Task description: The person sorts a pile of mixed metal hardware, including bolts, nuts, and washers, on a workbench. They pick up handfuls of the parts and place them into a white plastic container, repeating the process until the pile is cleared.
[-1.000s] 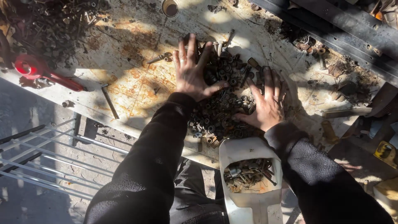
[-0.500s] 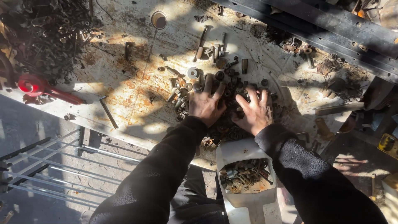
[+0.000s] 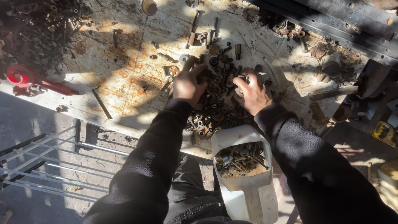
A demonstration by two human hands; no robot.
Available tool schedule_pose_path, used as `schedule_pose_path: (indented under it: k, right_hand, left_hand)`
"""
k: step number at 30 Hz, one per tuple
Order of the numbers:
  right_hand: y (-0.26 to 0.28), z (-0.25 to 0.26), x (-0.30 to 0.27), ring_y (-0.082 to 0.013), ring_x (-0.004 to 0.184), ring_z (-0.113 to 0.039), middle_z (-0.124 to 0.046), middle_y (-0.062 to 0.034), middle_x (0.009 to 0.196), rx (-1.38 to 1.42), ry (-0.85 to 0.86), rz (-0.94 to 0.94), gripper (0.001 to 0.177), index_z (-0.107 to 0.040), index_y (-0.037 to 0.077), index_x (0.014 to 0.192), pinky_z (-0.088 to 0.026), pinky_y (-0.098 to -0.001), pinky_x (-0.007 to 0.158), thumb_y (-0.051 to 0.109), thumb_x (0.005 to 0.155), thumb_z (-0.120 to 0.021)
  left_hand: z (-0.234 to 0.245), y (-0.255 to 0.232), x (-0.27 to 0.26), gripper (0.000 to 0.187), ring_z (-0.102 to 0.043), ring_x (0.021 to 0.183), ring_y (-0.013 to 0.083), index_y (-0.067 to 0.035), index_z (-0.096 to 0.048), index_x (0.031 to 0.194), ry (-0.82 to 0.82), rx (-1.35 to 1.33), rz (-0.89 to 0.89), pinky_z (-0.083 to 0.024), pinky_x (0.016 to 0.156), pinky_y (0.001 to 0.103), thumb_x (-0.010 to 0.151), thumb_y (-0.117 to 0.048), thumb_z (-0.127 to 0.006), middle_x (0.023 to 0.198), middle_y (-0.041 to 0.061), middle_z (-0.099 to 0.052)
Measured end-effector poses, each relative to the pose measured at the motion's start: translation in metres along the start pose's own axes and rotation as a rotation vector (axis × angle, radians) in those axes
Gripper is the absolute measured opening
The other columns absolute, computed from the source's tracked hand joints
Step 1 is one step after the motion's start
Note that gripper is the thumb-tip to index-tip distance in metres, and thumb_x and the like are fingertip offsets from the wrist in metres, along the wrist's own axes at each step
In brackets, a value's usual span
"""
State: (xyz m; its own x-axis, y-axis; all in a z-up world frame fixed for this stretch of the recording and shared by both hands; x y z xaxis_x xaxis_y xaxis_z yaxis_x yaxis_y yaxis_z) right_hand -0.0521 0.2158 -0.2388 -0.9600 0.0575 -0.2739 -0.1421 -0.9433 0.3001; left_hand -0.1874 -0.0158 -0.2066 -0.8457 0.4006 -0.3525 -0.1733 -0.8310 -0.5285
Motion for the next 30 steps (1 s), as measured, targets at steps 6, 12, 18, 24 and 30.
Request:
schedule_pose_path:
  k: [6,12,18,24,30]
  right_hand:
    - [0.022,0.065,0.002,-0.0351,0.092,-0.075,-0.059,-0.0084,0.116,0.342,-0.2,-0.042,0.026,-0.074,0.016,0.112,-0.063,-0.0453,0.068,0.026,0.089,-0.082]
    - [0.047,0.14,-0.067,-0.0406,0.096,-0.069,-0.065,-0.021,0.106,0.75,-0.259,0.015,0.025,-0.064,0.003,0.115,-0.061,-0.0545,0.081,0.018,0.098,-0.075]
    - [0.102,0.173,-0.169,-0.0301,0.096,-0.069,-0.066,-0.0142,0.099,0.899,-0.272,0.053,0.026,-0.069,0.006,0.103,-0.06,-0.0475,0.086,0.027,0.09,-0.077]
    - [0.117,0.174,-0.185,-0.0207,0.094,-0.06,-0.065,-0.0079,0.106,0.979,-0.062,-0.117,0.027,-0.063,0.005,0.107,-0.048,-0.0326,0.09,0.016,0.082,-0.065]
    - [0.126,0.18,-0.177,-0.0268,0.095,-0.071,-0.074,-0.0153,0.112,0.748,0.039,0.011,0.028,-0.072,-0.002,0.103,-0.056,-0.0356,0.081,0.021,0.091,-0.061]
  left_hand:
    - [0.03,0.016,-0.028,0.041,-0.075,0.107,0.0342,-0.03,-0.08,0.108,-0.116,-0.494,-0.152,-0.066,0.091,0.045,0.067,-0.024,-0.077,0.131,-0.008,-0.068]
    - [0.083,-0.063,-0.126,0.035,-0.064,0.122,0.0403,-0.008,-0.078,0.112,0.058,-1.098,-0.284,-0.061,0.098,0.048,0.079,-0.001,-0.072,0.143,0.021,-0.059]
    - [0.074,-0.126,-0.209,0.043,-0.077,0.1,0.0355,-0.015,-0.075,0.126,-0.16,-1.085,-0.645,-0.062,0.094,0.053,0.084,-0.006,-0.075,0.138,0.026,-0.064]
    - [0.085,-0.148,-0.224,0.028,-0.07,0.105,0.0367,0.004,-0.067,0.101,-0.172,-0.754,-0.668,-0.051,0.105,0.049,0.075,-0.006,-0.066,0.123,0.029,-0.071]
    - [0.071,-0.138,-0.228,0.016,-0.05,0.04,0.0156,-0.004,-0.063,0.073,-0.255,-0.58,-0.601,-0.042,0.034,0.028,0.089,-0.003,-0.064,0.064,0.008,-0.068]
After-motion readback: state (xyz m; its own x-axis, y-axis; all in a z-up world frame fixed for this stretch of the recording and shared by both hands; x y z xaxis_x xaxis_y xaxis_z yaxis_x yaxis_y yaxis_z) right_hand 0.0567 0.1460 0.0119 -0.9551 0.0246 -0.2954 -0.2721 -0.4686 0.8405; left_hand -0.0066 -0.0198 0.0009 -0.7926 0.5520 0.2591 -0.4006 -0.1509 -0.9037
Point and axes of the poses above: each hand's wrist, its own x-axis towards the middle knuckle, its own z-axis out of the back of the hand, y = z × x, the point moved 2 cm from there along x, towards the middle knuckle
